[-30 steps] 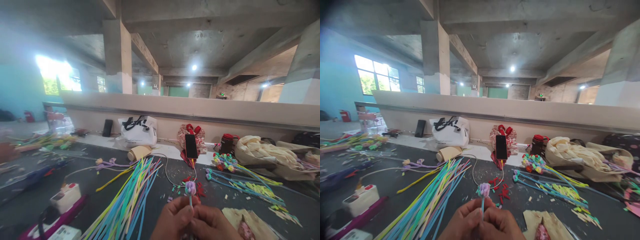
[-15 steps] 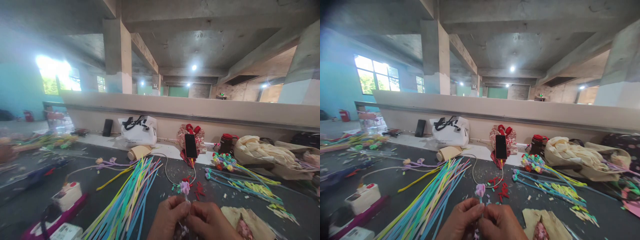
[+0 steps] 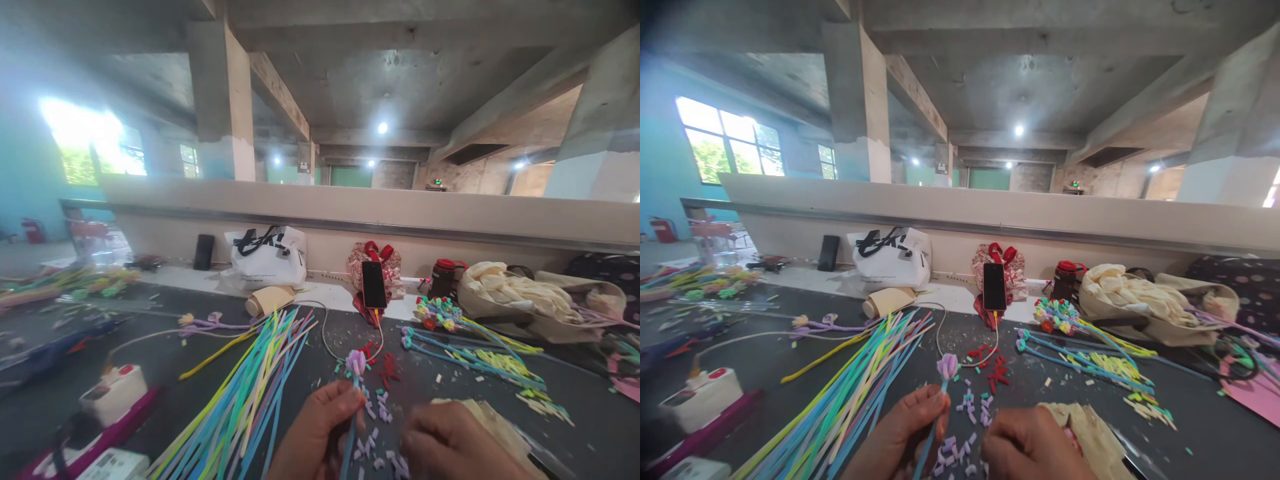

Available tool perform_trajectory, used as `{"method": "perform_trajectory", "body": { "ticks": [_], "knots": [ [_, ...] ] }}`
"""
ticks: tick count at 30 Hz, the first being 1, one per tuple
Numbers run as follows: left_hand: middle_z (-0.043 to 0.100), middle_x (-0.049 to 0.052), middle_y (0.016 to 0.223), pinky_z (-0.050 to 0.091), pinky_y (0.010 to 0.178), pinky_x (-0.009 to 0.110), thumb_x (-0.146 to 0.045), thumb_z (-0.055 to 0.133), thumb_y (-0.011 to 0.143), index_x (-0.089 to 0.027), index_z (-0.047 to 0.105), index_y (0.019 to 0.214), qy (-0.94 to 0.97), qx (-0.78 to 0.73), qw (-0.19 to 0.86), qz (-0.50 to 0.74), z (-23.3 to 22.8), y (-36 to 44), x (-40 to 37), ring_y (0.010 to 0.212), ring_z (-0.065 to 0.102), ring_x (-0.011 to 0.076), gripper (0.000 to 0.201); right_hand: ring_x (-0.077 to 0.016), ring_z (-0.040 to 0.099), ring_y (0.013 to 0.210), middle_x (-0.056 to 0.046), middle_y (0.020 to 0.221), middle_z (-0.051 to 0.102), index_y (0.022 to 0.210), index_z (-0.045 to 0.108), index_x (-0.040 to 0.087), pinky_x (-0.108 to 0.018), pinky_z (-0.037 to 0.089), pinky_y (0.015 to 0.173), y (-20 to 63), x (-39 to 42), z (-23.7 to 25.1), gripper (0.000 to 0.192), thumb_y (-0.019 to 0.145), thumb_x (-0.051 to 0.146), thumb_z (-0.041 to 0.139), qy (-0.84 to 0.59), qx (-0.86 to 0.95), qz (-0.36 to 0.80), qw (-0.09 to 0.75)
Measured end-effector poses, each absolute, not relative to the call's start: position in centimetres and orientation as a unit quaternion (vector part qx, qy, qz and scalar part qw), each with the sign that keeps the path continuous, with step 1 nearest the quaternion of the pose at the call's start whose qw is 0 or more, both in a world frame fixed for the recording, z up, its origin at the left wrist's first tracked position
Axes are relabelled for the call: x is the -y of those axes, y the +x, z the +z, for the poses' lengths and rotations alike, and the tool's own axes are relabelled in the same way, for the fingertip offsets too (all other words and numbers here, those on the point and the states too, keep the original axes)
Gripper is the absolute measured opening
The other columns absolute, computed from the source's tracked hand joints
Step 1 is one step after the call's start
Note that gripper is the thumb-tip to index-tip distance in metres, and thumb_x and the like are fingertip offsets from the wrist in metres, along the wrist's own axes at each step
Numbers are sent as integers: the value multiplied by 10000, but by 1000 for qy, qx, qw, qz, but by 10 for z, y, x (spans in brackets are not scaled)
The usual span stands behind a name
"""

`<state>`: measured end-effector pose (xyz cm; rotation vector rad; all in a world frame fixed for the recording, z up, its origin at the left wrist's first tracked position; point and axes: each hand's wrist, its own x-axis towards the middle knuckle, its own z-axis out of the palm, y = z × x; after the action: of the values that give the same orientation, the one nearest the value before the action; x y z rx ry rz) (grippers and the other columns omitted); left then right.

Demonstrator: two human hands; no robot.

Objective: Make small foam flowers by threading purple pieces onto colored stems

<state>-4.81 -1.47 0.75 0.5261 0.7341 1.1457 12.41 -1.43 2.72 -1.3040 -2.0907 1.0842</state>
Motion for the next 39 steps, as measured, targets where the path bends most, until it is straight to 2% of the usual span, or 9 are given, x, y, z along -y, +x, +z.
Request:
{"method": "perform_trajectory", "body": {
  "ticks": [4,8,11,14,22,28,32,35,39],
  "knots": [
    [519,-38,430,351,359,108,-174,635,607,-125,561,592,202,-361,725,551,17,-51,20,335,434,22,90,-53,407,357,73,438,398,602,521,157,-144,280,343,138,9,28,195,750,241,424,-499,711,435,236],
    [538,-19,468,397,396,122,-154,640,604,-113,580,612,218,-351,744,525,19,-59,15,377,473,38,73,-61,447,387,66,488,452,707,546,176,-155,337,395,154,4,26,97,730,215,460,-498,731,397,244],
    [523,-30,458,366,359,107,-163,630,621,-108,595,681,226,-362,744,514,19,-65,11,351,450,28,89,-73,473,396,61,471,479,766,558,191,-155,339,396,163,-4,26,112,737,205,450,-499,750,364,237],
    [515,-41,462,339,336,99,-189,622,633,-113,603,726,231,-364,733,527,17,-68,9,329,417,12,122,-84,493,446,45,499,521,722,567,191,-157,346,422,168,-16,26,110,729,205,458,-497,773,326,219],
    [502,-41,484,314,337,92,-184,626,628,-127,604,669,247,-362,737,514,8,-64,10,334,375,-6,74,-109,540,600,15,663,617,705,626,195,-178,355,535,149,-55,19,179,700,163,449,-440,871,159,153],
    [485,-46,493,300,335,94,-207,623,638,-125,596,706,255,-368,724,524,10,-68,8,364,392,2,110,-123,576,673,8,742,655,772,640,215,-177,369,575,127,-77,10,229,701,157,431,-420,898,102,80],
    [495,-37,469,265,313,101,-229,605,654,-114,599,693,263,-367,721,526,16,-69,7,318,315,-10,121,-130,579,735,20,782,659,807,644,251,-179,360,603,118,-85,2,248,701,158,440,-418,906,49,39],
    [524,-25,465,289,325,97,-212,606,651,-115,600,692,256,-376,715,531,19,-67,6,300,290,-20,106,-142,579,719,1,783,656,801,641,238,-193,350,582,112,-90,-1,248,699,152,433,-434,900,24,33],
    [510,-33,429,218,280,85,-231,615,639,-125,600,678,253,-375,712,538,19,-70,4,283,290,-12,114,-165,579,686,-37,733,649,740,634,201,-214,325,532,106,-98,0,229,726,182,407,-460,888,-14,22]
  ]
}}
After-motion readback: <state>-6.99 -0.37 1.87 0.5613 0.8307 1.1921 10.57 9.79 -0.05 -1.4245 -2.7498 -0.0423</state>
